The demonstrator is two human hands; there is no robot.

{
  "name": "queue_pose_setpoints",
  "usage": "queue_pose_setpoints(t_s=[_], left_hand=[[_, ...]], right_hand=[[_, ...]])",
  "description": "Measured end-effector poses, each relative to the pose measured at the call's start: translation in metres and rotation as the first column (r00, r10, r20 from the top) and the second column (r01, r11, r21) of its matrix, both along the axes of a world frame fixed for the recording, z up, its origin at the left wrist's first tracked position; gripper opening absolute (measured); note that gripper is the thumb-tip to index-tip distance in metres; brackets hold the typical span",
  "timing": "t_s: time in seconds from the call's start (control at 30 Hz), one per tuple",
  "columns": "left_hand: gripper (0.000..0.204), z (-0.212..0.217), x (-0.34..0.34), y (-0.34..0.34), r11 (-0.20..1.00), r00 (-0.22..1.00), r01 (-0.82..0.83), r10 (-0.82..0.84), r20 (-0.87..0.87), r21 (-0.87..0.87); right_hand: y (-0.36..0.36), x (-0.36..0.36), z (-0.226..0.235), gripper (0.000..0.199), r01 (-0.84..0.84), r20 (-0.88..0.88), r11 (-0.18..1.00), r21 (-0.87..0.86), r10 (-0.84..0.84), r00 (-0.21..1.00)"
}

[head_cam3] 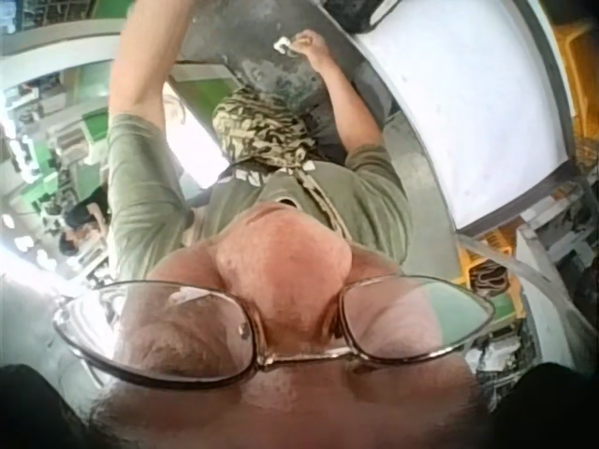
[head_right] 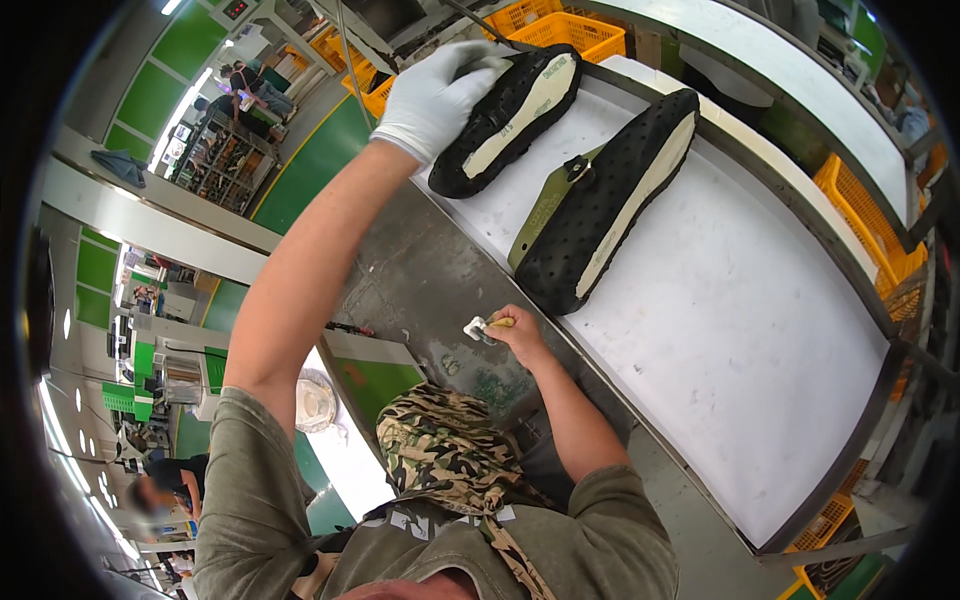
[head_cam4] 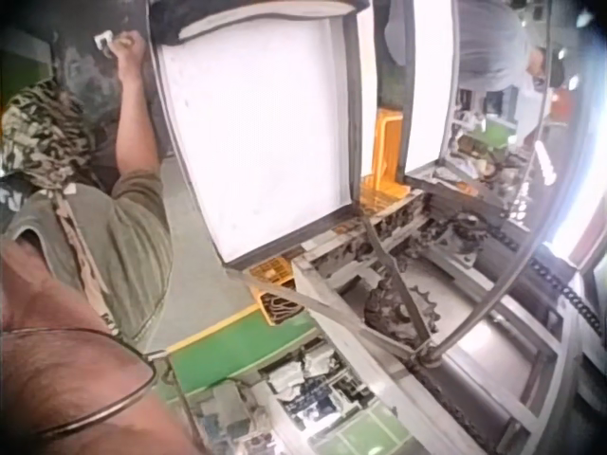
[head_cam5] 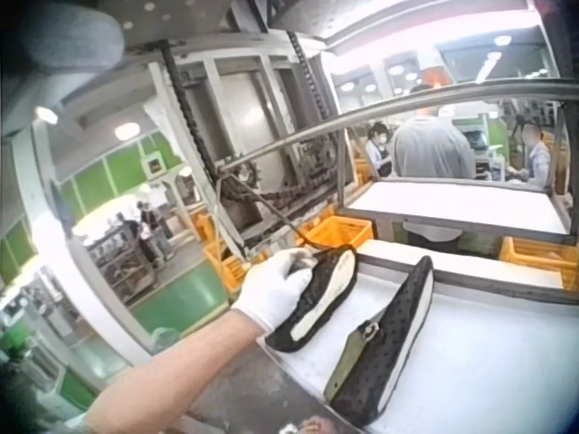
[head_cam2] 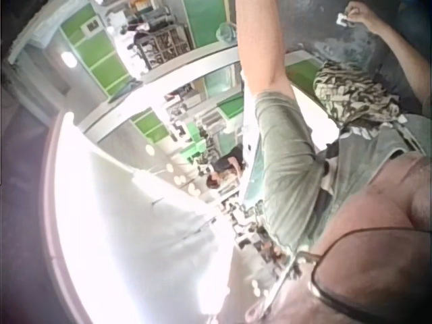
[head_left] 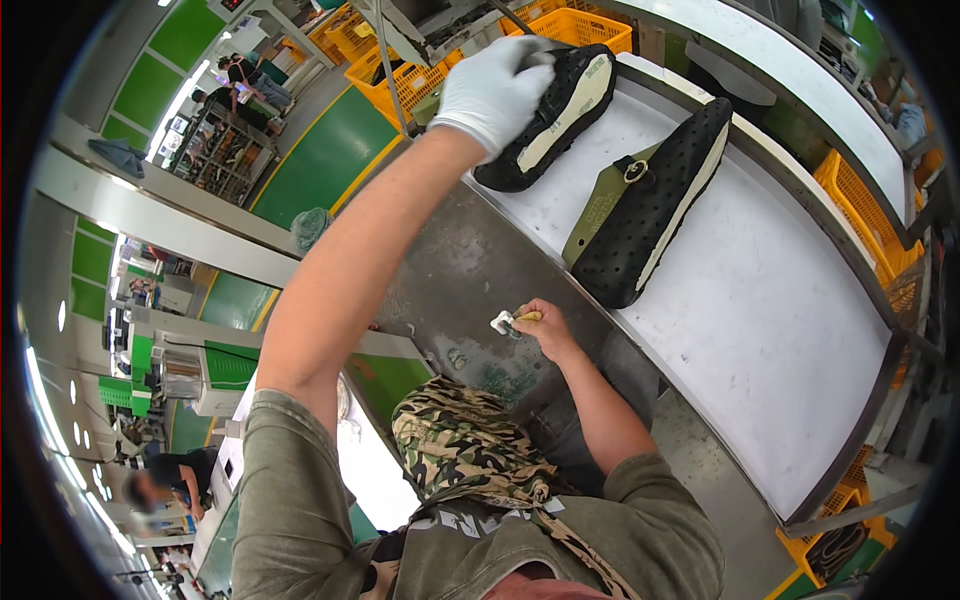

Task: The recorder applies glue to the soles of various shoes on an assembly line and then moves a small stool.

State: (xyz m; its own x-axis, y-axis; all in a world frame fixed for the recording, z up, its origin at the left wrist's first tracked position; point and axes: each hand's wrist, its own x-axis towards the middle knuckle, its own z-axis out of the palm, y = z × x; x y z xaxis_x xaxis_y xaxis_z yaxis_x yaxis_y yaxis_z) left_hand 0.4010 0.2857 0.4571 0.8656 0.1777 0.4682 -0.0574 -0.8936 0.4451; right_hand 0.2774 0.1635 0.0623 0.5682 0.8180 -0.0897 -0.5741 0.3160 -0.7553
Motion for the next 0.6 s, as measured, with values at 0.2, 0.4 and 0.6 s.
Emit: queue_pose_setpoints(t_s=[0.2, 0.4, 0.6], left_hand=[[0.054, -0.021, -0.016, 0.026, 0.979, 0.96, 0.01, 0.046, -0.275, 0.201], [0.054, -0.031, -0.04, -0.022, 0.923, 0.984, 0.179, -0.175, -0.044, 0.34], [0.047, -0.035, -0.029, -0.016, 0.939, 0.964, 0.201, -0.24, 0.113, 0.28]], right_hand=[[0.003, 0.0, 0.002, 0.023, -0.024, -0.005, 0.999, -0.047, 0.024, 1.0], [0.003, -0.002, -0.005, 0.023, -0.023, 0.038, 0.992, -0.124, 0.028, 0.999], [0.008, -0.006, -0.014, 0.021, 0.012, 0.021, 0.995, -0.102, -0.01, 1.0]])
